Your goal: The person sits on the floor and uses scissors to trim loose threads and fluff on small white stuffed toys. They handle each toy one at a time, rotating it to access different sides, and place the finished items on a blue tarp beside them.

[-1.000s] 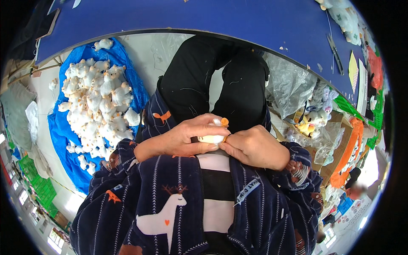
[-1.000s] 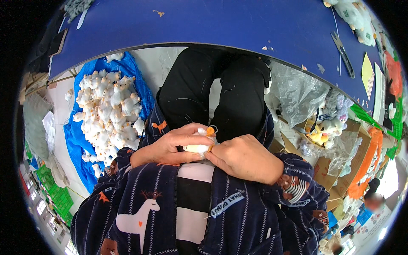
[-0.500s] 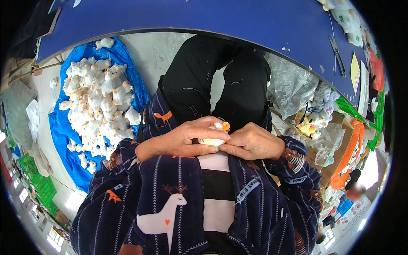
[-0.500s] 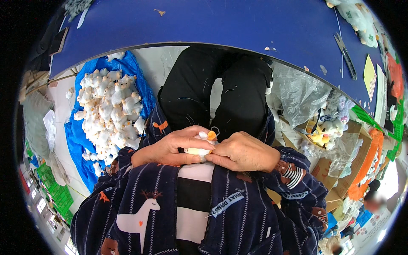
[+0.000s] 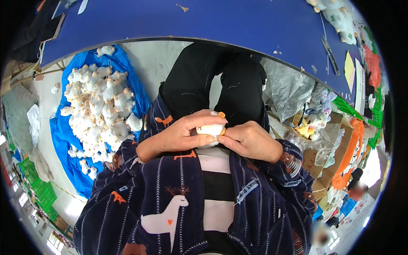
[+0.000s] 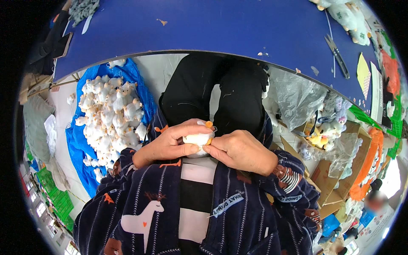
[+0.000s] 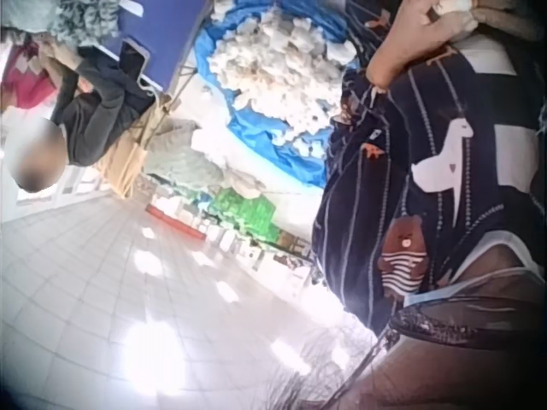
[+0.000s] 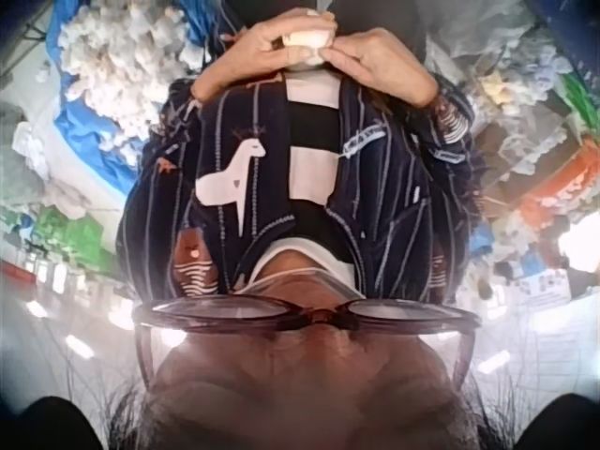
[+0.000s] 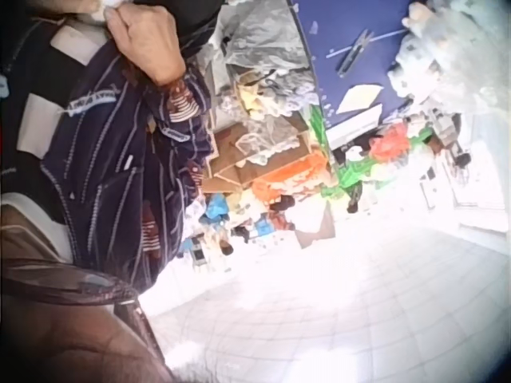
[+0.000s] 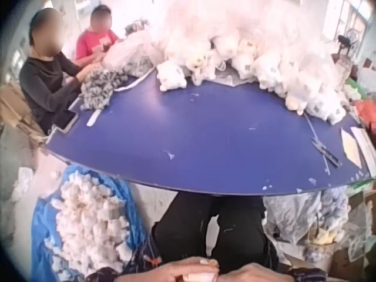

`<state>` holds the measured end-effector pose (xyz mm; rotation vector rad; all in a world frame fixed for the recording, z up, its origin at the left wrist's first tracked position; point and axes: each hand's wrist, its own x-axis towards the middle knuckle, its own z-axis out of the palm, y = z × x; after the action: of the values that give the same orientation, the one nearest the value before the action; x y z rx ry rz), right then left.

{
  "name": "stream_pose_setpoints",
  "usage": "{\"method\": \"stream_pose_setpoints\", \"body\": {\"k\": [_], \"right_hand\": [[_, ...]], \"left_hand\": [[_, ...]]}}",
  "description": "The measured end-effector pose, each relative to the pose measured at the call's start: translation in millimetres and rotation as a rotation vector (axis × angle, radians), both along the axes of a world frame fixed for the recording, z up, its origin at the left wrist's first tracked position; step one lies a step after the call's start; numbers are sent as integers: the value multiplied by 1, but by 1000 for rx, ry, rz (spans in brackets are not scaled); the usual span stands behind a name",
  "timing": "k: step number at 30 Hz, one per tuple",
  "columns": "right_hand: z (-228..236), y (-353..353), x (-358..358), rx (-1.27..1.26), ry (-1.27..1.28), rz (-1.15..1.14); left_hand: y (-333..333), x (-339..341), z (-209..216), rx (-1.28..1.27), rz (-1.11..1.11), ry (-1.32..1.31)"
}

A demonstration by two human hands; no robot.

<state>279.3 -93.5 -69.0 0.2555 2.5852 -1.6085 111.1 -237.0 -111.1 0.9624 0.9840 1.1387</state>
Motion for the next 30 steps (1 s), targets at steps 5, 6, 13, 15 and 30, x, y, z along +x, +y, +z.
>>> {"method": "stream_pose_setpoints", "body": {"k": [5, 6, 13, 15, 30], "right_hand": [[28, 6, 7, 1, -72, -404], [26, 2, 11, -32, -48, -543], [31, -37, -7, 174, 342, -606], [31, -42, -10, 183, 367, -605], [32, -58, -15, 418, 403, -574]], "left_hand": [[-6, -9, 3, 69, 63, 94], [-8, -7, 1, 44, 114, 90], [-3, -1, 20, 175, 381, 300], [-4, 2, 22, 221, 484, 382], [-4, 3, 32, 575, 696, 806]]}}
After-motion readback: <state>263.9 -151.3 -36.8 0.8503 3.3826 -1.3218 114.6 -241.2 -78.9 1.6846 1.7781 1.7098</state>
